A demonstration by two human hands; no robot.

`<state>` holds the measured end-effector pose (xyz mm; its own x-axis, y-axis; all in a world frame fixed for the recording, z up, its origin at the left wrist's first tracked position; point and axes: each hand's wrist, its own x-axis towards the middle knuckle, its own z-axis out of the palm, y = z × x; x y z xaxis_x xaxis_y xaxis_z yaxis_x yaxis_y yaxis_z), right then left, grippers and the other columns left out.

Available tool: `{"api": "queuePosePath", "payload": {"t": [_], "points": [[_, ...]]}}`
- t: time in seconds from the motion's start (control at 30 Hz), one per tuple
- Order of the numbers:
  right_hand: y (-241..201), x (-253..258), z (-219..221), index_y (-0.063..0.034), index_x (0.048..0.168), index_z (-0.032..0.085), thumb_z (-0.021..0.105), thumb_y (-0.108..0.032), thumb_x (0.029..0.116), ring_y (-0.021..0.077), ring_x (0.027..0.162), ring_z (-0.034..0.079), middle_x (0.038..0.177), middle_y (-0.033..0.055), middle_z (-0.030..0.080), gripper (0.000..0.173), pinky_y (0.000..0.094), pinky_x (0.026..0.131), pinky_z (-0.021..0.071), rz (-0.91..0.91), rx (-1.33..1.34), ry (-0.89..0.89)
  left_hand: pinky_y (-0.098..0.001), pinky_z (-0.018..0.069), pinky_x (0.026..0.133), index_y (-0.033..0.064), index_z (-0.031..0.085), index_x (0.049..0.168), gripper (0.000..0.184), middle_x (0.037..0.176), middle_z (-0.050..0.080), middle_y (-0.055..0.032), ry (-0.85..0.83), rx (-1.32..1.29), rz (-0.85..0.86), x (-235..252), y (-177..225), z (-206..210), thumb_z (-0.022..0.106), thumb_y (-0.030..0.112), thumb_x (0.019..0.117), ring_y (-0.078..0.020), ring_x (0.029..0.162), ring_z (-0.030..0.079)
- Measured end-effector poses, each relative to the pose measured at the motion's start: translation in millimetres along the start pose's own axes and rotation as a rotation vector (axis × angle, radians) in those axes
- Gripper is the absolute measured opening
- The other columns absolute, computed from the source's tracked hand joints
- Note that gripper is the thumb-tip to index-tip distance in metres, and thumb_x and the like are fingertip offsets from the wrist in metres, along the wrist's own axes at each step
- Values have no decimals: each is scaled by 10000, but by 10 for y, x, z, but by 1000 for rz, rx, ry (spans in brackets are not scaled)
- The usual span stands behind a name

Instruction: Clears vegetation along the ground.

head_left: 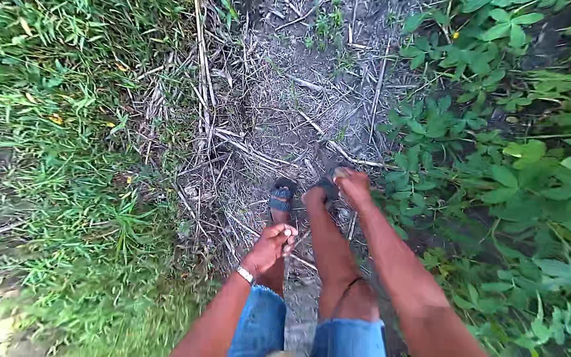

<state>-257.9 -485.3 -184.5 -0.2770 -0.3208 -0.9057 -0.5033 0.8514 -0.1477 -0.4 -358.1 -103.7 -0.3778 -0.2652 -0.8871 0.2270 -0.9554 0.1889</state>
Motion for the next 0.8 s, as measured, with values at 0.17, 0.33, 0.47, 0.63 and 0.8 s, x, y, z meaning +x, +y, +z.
{"api": "queuePosePath", "payload": {"t": [0.17, 0.33, 0.47, 0.63, 0.8], "points": [[-234, -35, -23, -38, 1305, 665, 760, -201, 897, 419, 969, 703, 1129, 264, 700, 449, 629, 860, 567, -40, -92, 3, -208, 452, 516, 42, 629, 1066, 234, 686, 553, 51, -25, 18, -80, 241, 118, 263, 419, 142, 1092, -44, 537, 496], [-438, -113, 43, -43, 1312, 660, 740, -214, 907, 474, 1062, 676, 1176, 281, 690, 447, 693, 884, 528, -64, -160, -62, -185, 412, 450, 47, 614, 982, 251, 608, 512, 56, 15, -11, -125, 438, 295, 530, 433, 172, 1101, -36, 463, 457], [232, 493, -732, -111, 1429, 601, 815, -226, 900, 360, 905, 701, 1184, 233, 692, 582, 545, 810, 588, -10, -41, -182, -172, 365, 416, 82, 565, 887, 333, 567, 443, 66, 76, -19, -137, 475, 449, 547, 396, 241, 1125, -28, 430, 401], [321, 1148, -1353, -55, 1417, 598, 749, -88, 934, 262, 743, 638, 1041, 203, 694, 507, 453, 704, 566, -39, -59, -242, -181, 305, 395, 121, 495, 792, 400, 544, 375, 72, 231, 11, -160, 648, 496, 412, 376, 296, 1132, -30, 408, 325], [185, 745, -1003, -30, 1376, 634, 822, -74, 858, 394, 971, 704, 1189, 260, 694, 552, 598, 876, 576, -168, -145, -140, -181, 273, 404, 143, 445, 751, 442, 533, 347, 65, 378, 41, -122, 1013, 683, 459, 363, 354, 1131, -38, 414, 307]]}}
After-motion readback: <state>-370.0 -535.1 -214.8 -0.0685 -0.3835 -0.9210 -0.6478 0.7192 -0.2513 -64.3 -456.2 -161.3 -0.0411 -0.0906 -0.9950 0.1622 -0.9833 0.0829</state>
